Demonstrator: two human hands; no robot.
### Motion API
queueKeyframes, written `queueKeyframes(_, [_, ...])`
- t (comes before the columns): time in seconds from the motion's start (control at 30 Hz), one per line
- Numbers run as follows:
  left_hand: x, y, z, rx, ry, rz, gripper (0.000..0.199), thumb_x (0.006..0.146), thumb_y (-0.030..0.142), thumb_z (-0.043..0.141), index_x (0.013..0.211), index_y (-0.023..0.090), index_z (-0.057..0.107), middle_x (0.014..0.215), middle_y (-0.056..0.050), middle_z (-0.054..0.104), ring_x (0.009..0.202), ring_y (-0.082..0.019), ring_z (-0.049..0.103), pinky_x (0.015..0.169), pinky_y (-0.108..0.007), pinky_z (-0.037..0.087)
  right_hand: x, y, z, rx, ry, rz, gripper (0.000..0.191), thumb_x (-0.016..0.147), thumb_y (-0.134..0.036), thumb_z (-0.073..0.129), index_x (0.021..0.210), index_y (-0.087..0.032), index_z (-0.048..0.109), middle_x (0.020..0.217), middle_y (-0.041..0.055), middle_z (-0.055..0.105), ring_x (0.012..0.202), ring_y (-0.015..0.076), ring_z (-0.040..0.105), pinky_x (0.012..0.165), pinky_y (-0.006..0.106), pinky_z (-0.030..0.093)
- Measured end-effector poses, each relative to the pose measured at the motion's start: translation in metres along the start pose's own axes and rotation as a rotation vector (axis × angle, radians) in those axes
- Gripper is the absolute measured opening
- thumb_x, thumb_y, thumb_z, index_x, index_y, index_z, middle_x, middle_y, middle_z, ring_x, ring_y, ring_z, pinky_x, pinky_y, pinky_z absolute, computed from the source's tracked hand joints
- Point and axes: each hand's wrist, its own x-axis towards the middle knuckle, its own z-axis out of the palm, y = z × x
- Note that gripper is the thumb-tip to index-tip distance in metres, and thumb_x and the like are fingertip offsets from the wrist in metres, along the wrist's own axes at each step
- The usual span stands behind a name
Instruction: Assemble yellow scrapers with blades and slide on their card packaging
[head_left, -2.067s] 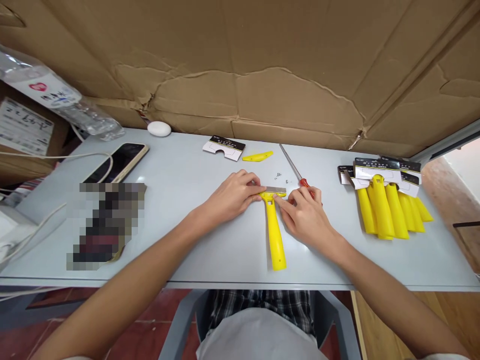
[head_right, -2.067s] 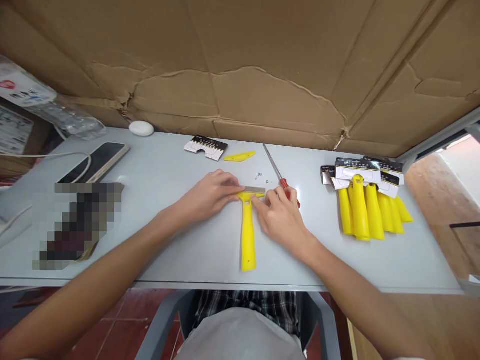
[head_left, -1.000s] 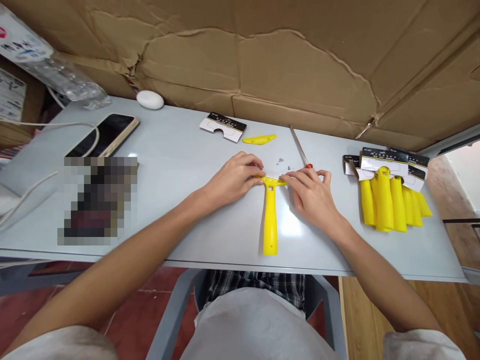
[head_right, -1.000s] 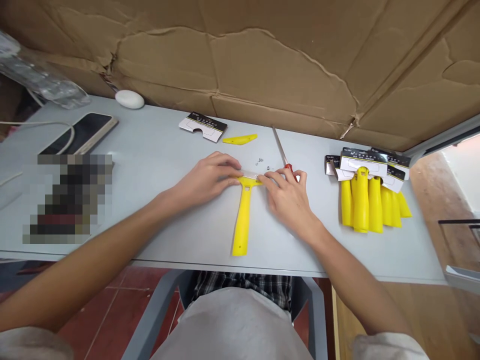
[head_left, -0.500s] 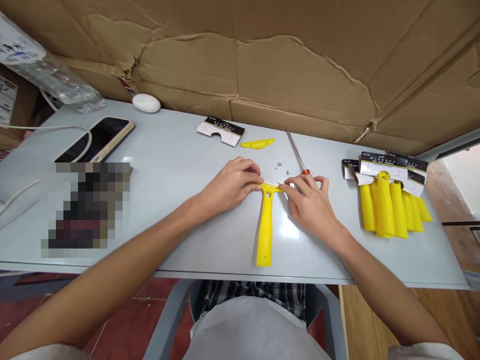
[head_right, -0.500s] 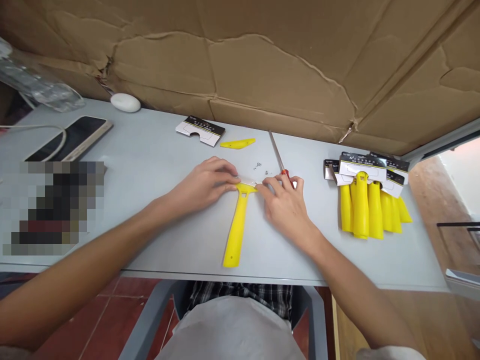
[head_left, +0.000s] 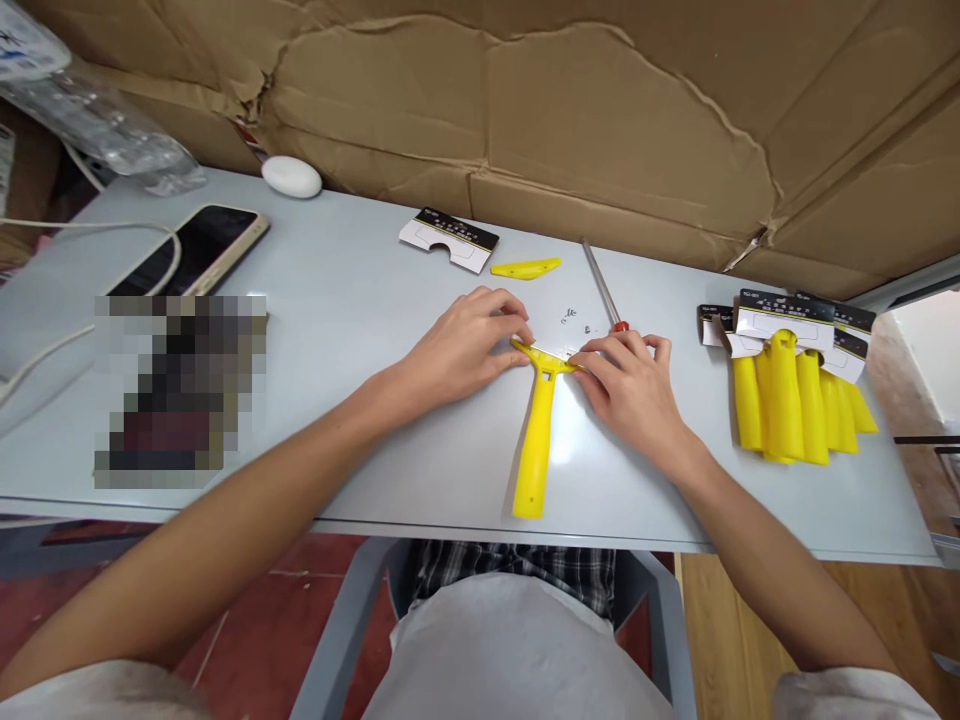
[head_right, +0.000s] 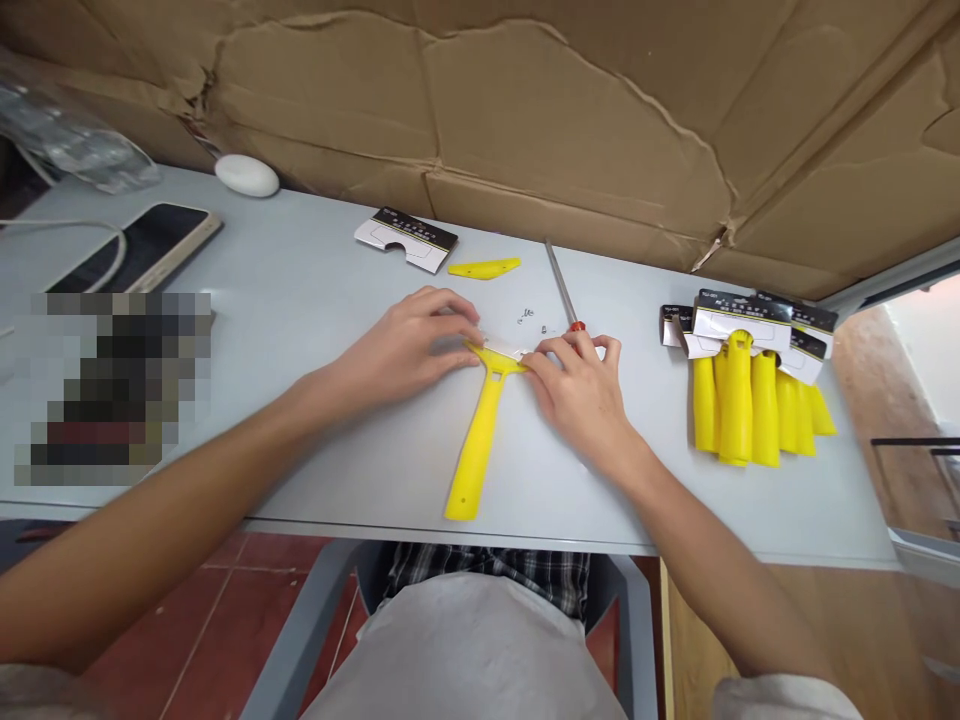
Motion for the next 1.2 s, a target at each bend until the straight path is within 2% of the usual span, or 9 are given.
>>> queueKeyframes(0.23, [0.001,-0.008,-0.013,0.049,0.012,0.002,0.027,0.099,0.036,0.069,0.118,0.023,0.083,0.130,-0.010,0.071,0.127,-0.034,0.062,0.116,-0.054,0.048,0.000,0.001,-0.001,0.017,0.002,-0.005,0.024,0.113,-0.028,0.054,0.120,-0.027,0.077,0.125,0.0068,0.079,0.120,0.0287,0.058,0.102,0.049,0.028])
queueKeyframes(0.43, [0.000,-0.025,-0.036,0.112,0.055,-0.017,0.034,0.099,0.043,0.066,0.119,0.020,0.082,0.134,-0.010,0.070,0.128,-0.033,0.063,0.116,-0.052,0.050,-0.001,0.002,-0.002,0.002,-0.006,-0.016,0.026,0.115,-0.029,0.051,0.120,-0.026,0.077,0.126,0.0071,0.080,0.120,0.0278,0.060,0.102,0.048,0.028])
queueKeyframes(0.53, [-0.001,-0.033,-0.046,0.138,0.070,-0.030,0.043,0.103,0.049,0.058,0.119,0.017,0.082,0.133,-0.007,0.069,0.127,-0.031,0.064,0.117,-0.051,0.049,-0.001,0.002,0.000,0.002,0.016,-0.027,0.026,0.115,-0.029,0.051,0.120,-0.026,0.076,0.124,0.0066,0.080,0.119,0.0271,0.061,0.101,0.048,0.029])
queueKeyframes(0.6, [-0.001,-0.037,-0.050,0.145,0.082,-0.039,0.043,0.102,0.050,0.059,0.119,0.018,0.082,0.133,-0.008,0.070,0.126,-0.030,0.065,0.117,-0.051,0.049,-0.002,0.002,0.001,-0.003,0.042,-0.037,0.024,0.115,-0.027,0.052,0.120,-0.026,0.076,0.122,0.0061,0.080,0.117,0.0263,0.061,0.100,0.047,0.029])
queueKeyframes(0.67, [-0.001,-0.040,-0.050,0.149,0.084,-0.042,0.040,0.100,0.050,0.064,0.119,0.020,0.082,0.134,-0.010,0.071,0.126,-0.030,0.065,0.117,-0.051,0.050,-0.002,0.002,0.003,-0.009,0.065,-0.049,0.023,0.114,-0.025,0.053,0.121,-0.025,0.076,0.121,0.0059,0.079,0.115,0.0260,0.061,0.099,0.047,0.029])
queueKeyframes(0.8, [-0.001,-0.043,-0.046,0.142,0.013,-0.080,0.038,0.096,0.053,0.067,0.120,0.027,0.080,0.139,-0.008,0.069,0.130,-0.031,0.064,0.120,-0.049,0.048,-0.003,0.002,0.003,0.004,0.064,-0.053,0.023,0.112,-0.024,0.055,0.120,-0.026,0.076,0.119,0.0064,0.078,0.116,0.0267,0.061,0.100,0.048,0.029])
queueKeyframes(0.93, [0.005,-0.044,-0.044,0.124,-0.035,-0.084,0.042,0.095,0.058,0.066,0.123,0.029,0.079,0.143,-0.006,0.068,0.134,-0.032,0.063,0.122,-0.049,0.045,-0.003,0.006,-0.004,0.032,0.066,-0.039,0.023,0.110,-0.030,0.059,0.126,-0.028,0.075,0.131,0.0088,0.073,0.118,0.0286,0.060,0.102,0.048,0.030])
queueKeyframes(1.07, [0.021,-0.043,-0.042,0.124,-0.040,-0.050,0.046,0.095,0.058,0.067,0.126,0.027,0.079,0.144,-0.008,0.068,0.135,-0.032,0.062,0.121,-0.050,0.045,-0.003,0.015,-0.009,0.031,0.082,0.067,0.025,0.109,-0.037,0.060,0.126,-0.027,0.075,0.135,0.0109,0.070,0.118,0.0303,0.060,0.100,0.049,0.032])
queueKeyframes(1.2, [0.047,-0.042,-0.038,0.147,-0.031,-0.046,0.047,0.100,0.055,0.064,0.131,0.025,0.080,0.139,-0.012,0.070,0.131,-0.035,0.064,0.116,-0.052,0.048,-0.002,0.028,-0.008,0.026,0.041,0.174,0.025,0.104,-0.032,0.062,0.124,-0.026,0.075,0.130,0.0108,0.071,0.114,0.0300,0.061,0.094,0.046,0.034])
